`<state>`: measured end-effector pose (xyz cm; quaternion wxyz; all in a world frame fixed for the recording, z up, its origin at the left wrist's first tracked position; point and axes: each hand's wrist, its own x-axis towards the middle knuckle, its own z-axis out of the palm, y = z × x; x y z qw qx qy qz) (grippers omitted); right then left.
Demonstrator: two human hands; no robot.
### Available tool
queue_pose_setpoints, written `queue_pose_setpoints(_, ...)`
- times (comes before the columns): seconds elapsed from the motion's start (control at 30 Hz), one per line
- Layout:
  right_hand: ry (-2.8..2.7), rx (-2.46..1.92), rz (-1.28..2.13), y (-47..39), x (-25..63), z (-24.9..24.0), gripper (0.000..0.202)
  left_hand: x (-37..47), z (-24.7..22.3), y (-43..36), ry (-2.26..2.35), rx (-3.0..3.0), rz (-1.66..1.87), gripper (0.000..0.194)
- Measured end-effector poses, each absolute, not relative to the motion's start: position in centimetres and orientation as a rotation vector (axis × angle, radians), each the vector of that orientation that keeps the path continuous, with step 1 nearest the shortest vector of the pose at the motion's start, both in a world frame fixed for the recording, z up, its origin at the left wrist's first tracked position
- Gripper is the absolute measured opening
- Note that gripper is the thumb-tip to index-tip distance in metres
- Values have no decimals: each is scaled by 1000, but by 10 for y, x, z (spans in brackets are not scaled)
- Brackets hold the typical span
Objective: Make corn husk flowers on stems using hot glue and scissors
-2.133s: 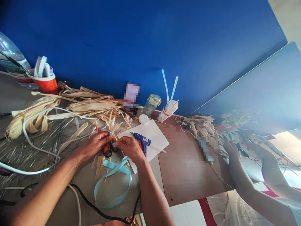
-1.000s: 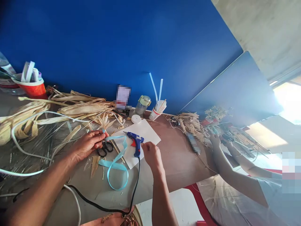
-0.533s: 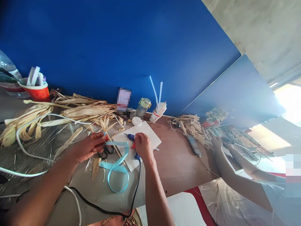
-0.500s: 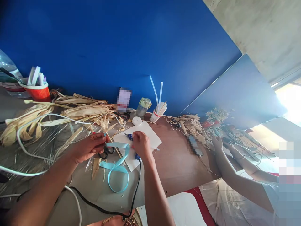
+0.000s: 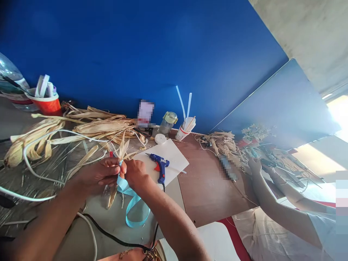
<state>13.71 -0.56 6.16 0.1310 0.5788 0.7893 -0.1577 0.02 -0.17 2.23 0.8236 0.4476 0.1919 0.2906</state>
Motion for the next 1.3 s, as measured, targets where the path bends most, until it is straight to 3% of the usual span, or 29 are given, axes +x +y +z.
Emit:
queue_pose_setpoints(0.3, 2448, 1719, -668, -5, 159, 57, 18, 1, 24, -2, 398, 946, 627, 26)
queue_pose_setpoints(0.37, 2554, 1861, -899, -4, 178, 52, 15, 2, 26, -2, 435, 939, 637, 25)
queue_pose_setpoints(0.57, 2334, 2384, -1787, -15, 228, 49, 36, 11, 26, 4, 668, 930, 687, 24)
queue_pose_setpoints(0.67, 2139, 2265, -2348, -27, 234, 55, 37, 16, 22, 9, 892, 950, 783, 27)
queue_pose_setpoints(0.77, 2007, 2010, -2656, -43, 229, 57, 41, 18, 20, 11, 1033, 974, 889, 29)
queue_pose_setpoints(0.93, 1878, 1723, -2810, -67, 222, 47, 44, 17, 20, 11, 1106, 1004, 930, 23)
queue_pose_setpoints(1.13, 1831, 1731, -2826, -84, 221, 47, 54, 19, 22, 11, 1188, 1002, 889, 18)
queue_pose_setpoints(1.3, 1858, 1846, -2570, -86, 213, 52, 29, 19, 16, 12, 1185, 1105, 883, 21)
